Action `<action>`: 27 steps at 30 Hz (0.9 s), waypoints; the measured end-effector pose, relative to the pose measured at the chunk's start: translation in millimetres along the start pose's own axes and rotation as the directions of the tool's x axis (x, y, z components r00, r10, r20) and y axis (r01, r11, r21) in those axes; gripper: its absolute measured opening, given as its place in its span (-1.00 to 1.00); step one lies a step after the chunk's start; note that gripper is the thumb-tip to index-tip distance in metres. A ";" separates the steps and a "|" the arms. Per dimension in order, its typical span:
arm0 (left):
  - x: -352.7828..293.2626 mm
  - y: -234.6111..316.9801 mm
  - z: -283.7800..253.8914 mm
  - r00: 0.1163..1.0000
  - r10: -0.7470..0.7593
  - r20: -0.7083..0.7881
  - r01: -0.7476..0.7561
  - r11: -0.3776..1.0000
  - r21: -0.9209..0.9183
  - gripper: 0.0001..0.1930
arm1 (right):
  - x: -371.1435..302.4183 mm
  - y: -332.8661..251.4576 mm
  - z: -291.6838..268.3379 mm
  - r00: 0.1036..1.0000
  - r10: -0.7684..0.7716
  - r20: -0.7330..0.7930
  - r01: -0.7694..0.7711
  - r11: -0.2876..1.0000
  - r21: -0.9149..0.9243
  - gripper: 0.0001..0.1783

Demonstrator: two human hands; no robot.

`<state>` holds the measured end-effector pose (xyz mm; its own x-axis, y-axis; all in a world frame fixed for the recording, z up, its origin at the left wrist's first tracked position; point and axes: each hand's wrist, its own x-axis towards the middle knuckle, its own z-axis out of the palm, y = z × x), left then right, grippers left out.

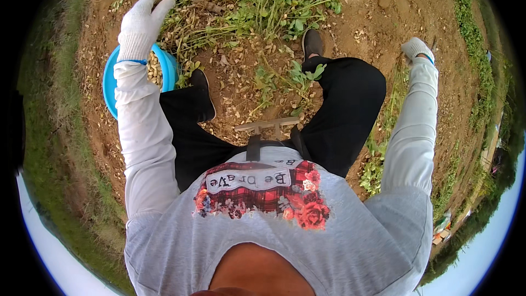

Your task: The person sits on the ground and repeatedly pulls peanuts from peanut plants, placing them into a blue bowl. The person handles the plants by hand and discards the stems after removing the peanuts.

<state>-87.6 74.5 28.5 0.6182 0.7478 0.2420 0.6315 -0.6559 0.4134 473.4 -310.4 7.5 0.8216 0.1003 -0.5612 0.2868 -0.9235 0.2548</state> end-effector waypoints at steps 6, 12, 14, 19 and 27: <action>6.5 0.4 -8.1 0.998 -0.028 0.058 0.025 0.998 0.061 -0.56 | 67.9 -2.4 104.8 0.996 -0.088 0.034 0.075 0.960 0.270 -0.63; 16.2 4.6 14.9 0.993 0.076 0.087 -0.073 0.997 -0.028 -0.58 | 139.8 117.1 152.9 0.968 -0.236 0.090 0.226 0.968 0.112 -0.65; 10.8 10.4 4.7 0.991 0.038 0.130 -0.049 0.996 0.075 -0.59 | 77.4 53.7 163.1 0.929 0.009 0.370 -0.243 0.770 0.590 -0.76; 16.3 21.7 18.3 0.984 0.058 0.169 -0.063 0.998 0.022 -0.60 | 43.9 145.8 120.3 0.946 0.043 0.321 -0.306 0.442 0.843 -0.81; 8.1 31.8 5.0 0.967 -0.033 0.252 0.019 0.998 0.058 -0.62 | 21.3 233.8 43.7 0.786 0.422 -0.453 0.481 0.043 0.876 -0.58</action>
<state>-60.1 59.2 39.2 0.6949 0.7191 -0.0008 0.6694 -0.6464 0.3662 536.5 -540.3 20.8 0.9895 -0.1431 0.0229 -0.0237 -0.3157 -0.9486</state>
